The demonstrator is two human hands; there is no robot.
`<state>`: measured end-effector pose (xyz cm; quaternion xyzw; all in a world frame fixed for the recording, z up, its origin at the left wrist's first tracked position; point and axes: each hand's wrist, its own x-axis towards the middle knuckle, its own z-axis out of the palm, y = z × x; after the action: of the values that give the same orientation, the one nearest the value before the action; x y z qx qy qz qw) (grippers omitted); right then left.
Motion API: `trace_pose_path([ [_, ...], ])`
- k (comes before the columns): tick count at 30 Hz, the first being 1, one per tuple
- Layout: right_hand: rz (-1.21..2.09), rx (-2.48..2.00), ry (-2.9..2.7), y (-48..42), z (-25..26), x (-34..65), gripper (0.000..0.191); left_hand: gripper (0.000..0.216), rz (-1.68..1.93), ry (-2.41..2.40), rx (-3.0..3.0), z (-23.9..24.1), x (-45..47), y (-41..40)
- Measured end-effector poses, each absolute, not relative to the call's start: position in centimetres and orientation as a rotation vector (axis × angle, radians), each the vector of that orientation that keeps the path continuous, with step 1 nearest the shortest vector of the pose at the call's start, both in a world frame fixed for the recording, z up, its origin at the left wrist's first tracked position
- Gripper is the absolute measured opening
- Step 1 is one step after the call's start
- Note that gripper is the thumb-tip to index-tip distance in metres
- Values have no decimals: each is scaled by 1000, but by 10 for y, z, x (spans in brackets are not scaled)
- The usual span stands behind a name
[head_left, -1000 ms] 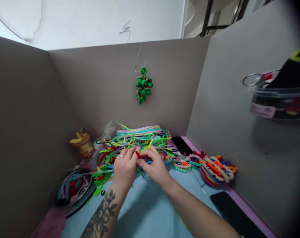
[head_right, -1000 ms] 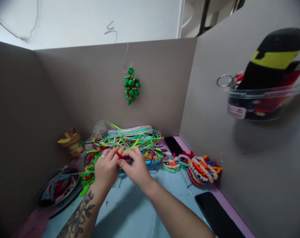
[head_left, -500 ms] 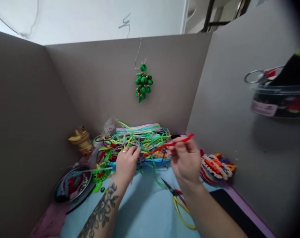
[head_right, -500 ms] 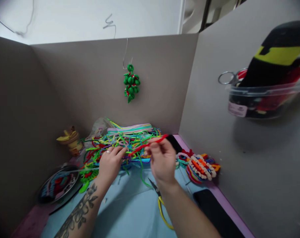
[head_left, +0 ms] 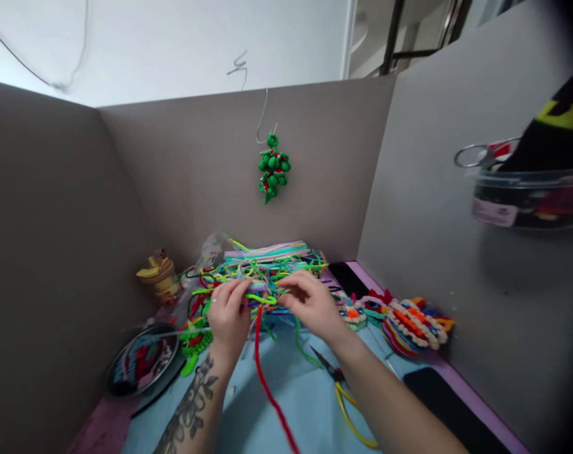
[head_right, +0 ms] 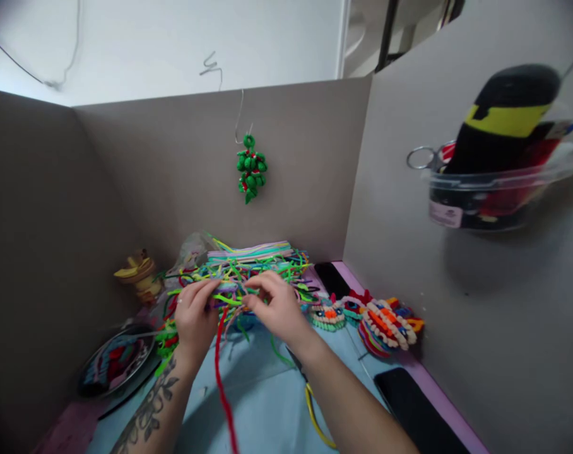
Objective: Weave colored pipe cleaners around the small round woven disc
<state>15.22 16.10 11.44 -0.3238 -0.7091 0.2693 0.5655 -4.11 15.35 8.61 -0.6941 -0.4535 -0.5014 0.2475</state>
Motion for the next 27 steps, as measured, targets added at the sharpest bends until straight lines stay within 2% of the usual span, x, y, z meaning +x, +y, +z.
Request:
trace_pose_path([
  [3,533,-692,-1789,150,110,136,8,33,-1395,-1178,-1803,86,-42,152],
  [11,431,-652,-1814,147,105,135,13,35,-1428,-1078,-1883,88,-37,146],
  [17,629,-713,-1671,153,108,138,9,24,-1452,-1076,-1840,92,-32,139],
  [22,881,-744,-1600,164,103,139,5,24,-1458,-1031,-1853,95,-29,136],
  [27,1306,-656,-1456,168,97,136,21,25,-1478,-995,-1867,92,-28,135],
])
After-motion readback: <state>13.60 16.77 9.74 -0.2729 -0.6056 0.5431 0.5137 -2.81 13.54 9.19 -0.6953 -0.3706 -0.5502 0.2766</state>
